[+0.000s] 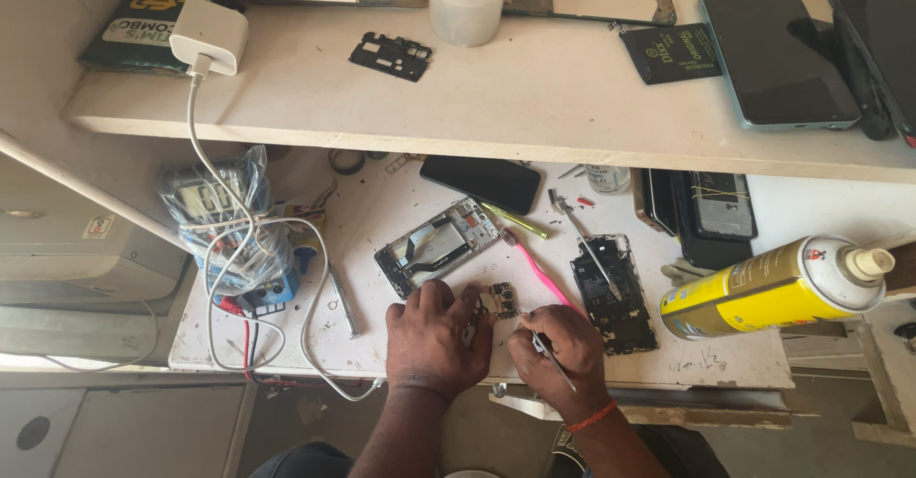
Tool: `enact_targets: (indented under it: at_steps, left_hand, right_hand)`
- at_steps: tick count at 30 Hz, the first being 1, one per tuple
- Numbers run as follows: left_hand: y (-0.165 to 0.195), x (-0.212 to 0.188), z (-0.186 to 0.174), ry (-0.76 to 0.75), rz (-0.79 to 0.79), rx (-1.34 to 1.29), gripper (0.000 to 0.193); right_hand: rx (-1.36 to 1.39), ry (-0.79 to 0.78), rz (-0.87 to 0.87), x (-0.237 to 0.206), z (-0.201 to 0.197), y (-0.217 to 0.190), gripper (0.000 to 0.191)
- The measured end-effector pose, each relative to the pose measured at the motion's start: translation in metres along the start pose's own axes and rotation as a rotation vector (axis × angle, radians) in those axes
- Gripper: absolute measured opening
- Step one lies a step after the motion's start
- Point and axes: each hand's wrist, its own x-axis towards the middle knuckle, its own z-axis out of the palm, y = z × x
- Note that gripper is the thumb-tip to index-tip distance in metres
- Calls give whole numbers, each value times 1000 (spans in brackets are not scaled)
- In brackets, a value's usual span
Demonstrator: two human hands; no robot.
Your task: The person works on a disassembled phone motherboard on a cluttered repair bench, using tweezers to manipulate small components on the board. They then pick up multimeter probes and touch them to points on the board, testing the circuit while holding the board steady with the other hand.
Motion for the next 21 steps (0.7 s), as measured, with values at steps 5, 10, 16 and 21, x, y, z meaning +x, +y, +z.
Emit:
enact_targets:
  at_steps: [5, 10, 16, 21]
  left_hand:
    - [-1, 1, 0, -14, 0, 5, 42]
    - [0, 1, 0, -19, 8, 16, 43]
    - [-1, 1, 0, -30, -2, 9, 43]
    - [0, 1, 1, -7, 8, 14, 42]
  right_hand:
    - [-11, 3, -35, 0, -1, 0, 28]
    - [-21, 16, -75, -1, 0, 1, 29]
    - [-21, 19, 33, -1, 2, 1, 23]
    - [-14, 28, -33, 0, 1, 2, 23]
